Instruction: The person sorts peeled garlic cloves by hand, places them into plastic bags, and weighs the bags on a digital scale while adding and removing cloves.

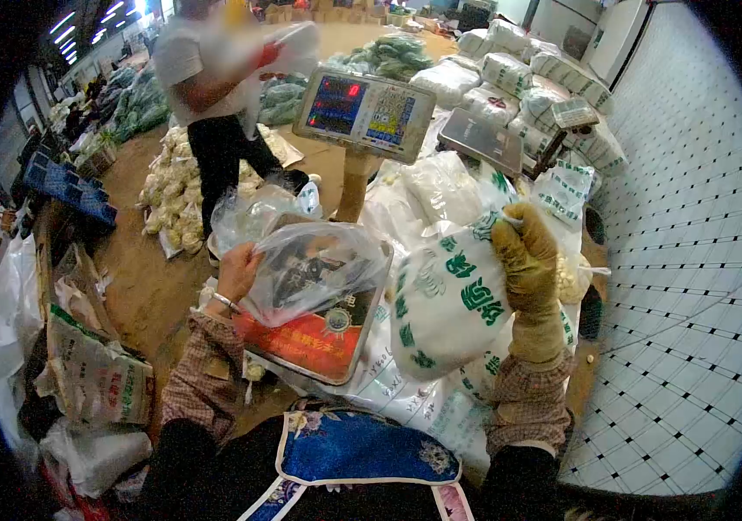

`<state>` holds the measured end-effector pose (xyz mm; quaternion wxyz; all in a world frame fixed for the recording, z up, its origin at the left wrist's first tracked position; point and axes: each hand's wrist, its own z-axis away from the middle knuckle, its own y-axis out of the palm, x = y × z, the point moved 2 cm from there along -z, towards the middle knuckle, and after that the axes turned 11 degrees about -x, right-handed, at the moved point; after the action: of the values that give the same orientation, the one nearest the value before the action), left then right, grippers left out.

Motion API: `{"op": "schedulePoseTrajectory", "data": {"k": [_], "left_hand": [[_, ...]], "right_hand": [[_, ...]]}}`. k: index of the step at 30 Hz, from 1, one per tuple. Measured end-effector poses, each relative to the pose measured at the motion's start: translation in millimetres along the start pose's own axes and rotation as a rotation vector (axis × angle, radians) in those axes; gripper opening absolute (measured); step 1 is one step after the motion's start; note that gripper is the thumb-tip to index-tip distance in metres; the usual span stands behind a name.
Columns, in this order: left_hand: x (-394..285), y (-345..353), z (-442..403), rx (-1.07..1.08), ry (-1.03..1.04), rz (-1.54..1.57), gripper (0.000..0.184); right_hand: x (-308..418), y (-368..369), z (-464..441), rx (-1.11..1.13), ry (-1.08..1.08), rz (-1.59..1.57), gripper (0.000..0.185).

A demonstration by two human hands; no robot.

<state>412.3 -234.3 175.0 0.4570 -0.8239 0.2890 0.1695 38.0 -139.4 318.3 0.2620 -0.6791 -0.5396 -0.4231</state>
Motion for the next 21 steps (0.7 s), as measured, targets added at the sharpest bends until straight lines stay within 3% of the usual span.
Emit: {"op": "schedulePoseTrajectory", "data": {"k": [1,3,5,6,8,9,11,12,13,16,17,18,19,21], "left_hand": [[0.8,1.7,-0.1,0.004,0.000,-0.002,0.014],[5.8,9.1,-1.6,0.051,-0.017,0.097,0.019],[22.1,22.5,-4.2,0.121,0.028,-0.033,0.022],[31.3,31.1,-6.5,0.183,0.074,-0.165,0.025],[42.5,41.0,-8.6,0.272,0.128,-0.169,0.025],[51.7,45.4,-9.6,0.304,0.082,-0.012,0.025],[66.9,50.8,-5.9,0.412,-0.182,0.512,0.026],[72.5,55.5,-2.3,0.465,-0.358,0.782,0.026],[81.3,60.6,1.8,0.509,-0.535,1.021,0.026],[116.5,76.2,12.9,0.612,-0.936,1.394,0.028],[125.4,76.1,15.0,0.654,-1.002,1.427,0.029],[94.7,57.2,16.1,0.557,-0.796,1.313,0.031],[61.7,40.8,16.2,0.563,-0.795,1.312,0.031],[15.5,14.5,6.5,0.378,-0.232,0.856,0.032]], "right_hand": [[16.2,13.5,4.1,-0.066,-0.021,-0.045,0.018],[24.2,31.5,-3.5,0.122,-0.121,-0.106,0.022],[12.3,56.4,-14.5,0.397,-0.252,0.053,0.018],[5.7,77.9,-14.0,0.449,-0.475,0.291,0.016],[-7.2,123.7,-0.8,0.522,-0.598,0.550,0.013],[-31.6,141.5,4.3,0.537,-0.579,0.331,0.010],[-81.8,172.9,19.5,0.573,-0.607,0.399,0.010],[-87.0,174.5,30.5,0.417,-0.340,0.152,0.012],[-122.3,185.8,30.6,0.328,-0.438,0.190,0.014],[-137.3,205.3,24.6,0.391,-0.407,0.312,0.011],[-157.8,222.0,36.4,0.401,-0.516,0.473,0.010],[-169.3,230.2,46.7,0.411,-0.622,0.636,0.010],[-168.4,230.4,52.3,0.406,-0.620,0.640,0.010],[-162.2,230.7,56.3,0.355,-0.559,0.484,0.015]]}}
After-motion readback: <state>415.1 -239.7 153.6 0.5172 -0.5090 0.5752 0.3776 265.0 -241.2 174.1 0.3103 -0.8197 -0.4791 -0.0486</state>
